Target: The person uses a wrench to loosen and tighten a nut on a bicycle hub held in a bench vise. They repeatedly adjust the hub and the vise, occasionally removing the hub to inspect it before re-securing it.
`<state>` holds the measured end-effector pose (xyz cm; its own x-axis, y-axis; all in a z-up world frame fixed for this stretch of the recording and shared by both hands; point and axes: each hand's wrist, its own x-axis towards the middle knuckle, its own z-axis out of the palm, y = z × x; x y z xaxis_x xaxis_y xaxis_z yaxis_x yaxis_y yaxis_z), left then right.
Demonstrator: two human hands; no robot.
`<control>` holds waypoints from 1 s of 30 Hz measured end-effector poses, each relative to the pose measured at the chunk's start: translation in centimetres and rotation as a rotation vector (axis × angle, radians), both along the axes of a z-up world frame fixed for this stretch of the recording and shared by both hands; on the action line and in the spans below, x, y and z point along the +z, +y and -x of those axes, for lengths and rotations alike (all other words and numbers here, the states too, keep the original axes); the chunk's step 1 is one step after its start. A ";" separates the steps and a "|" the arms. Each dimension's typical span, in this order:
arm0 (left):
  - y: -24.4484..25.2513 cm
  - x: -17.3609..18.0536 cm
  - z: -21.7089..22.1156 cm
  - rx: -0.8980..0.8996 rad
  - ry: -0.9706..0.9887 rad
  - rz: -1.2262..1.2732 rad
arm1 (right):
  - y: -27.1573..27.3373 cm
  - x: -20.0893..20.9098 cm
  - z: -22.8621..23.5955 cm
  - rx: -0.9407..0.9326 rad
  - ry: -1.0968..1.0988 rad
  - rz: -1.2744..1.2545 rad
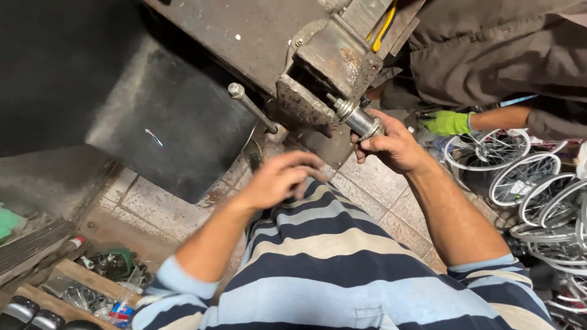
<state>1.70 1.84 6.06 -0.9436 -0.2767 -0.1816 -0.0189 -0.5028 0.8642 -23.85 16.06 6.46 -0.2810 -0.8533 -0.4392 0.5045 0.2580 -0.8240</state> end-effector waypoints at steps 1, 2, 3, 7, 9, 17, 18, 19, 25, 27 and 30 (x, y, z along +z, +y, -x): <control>0.4 -3.8 -1.0 -0.002 -0.004 0.005 | 0.3 -0.1 0.0 -0.002 -0.004 0.005; 0.8 -7.6 -1.9 0.119 -0.234 0.277 | 0.6 -0.3 0.1 0.006 0.014 -0.003; 0.9 -11.9 -1.8 0.232 -0.438 0.551 | 1.1 -0.3 0.8 -0.001 0.052 -0.012; -4.1 -16.6 -4.2 0.675 -0.514 0.022 | 1.4 -3.0 0.8 0.117 0.146 0.029; -3.0 -16.0 -1.0 0.132 -0.763 0.047 | 1.0 -2.6 1.4 0.150 0.209 0.021; -1.1 -24.8 2.1 0.612 -0.739 -0.776 | -0.1 0.7 -0.6 -0.009 0.025 -0.021; -3.0 -25.7 2.7 0.876 -0.719 -0.820 | -0.1 0.8 -0.6 -0.005 0.024 -0.030; -4.9 -21.4 2.4 0.876 -0.725 -0.823 | 0.1 0.6 -0.6 -0.005 0.020 -0.035; -3.9 -1.3 0.7 0.747 0.007 0.167 | 0.2 -0.5 0.1 0.002 0.007 -0.009; 0.7 -3.3 -0.1 0.279 0.072 0.197 | 0.5 -1.1 0.2 0.005 -0.011 0.018; 2.9 -8.6 2.2 -0.039 -0.333 0.142 | 0.2 -0.2 0.0 -0.014 -0.012 -0.017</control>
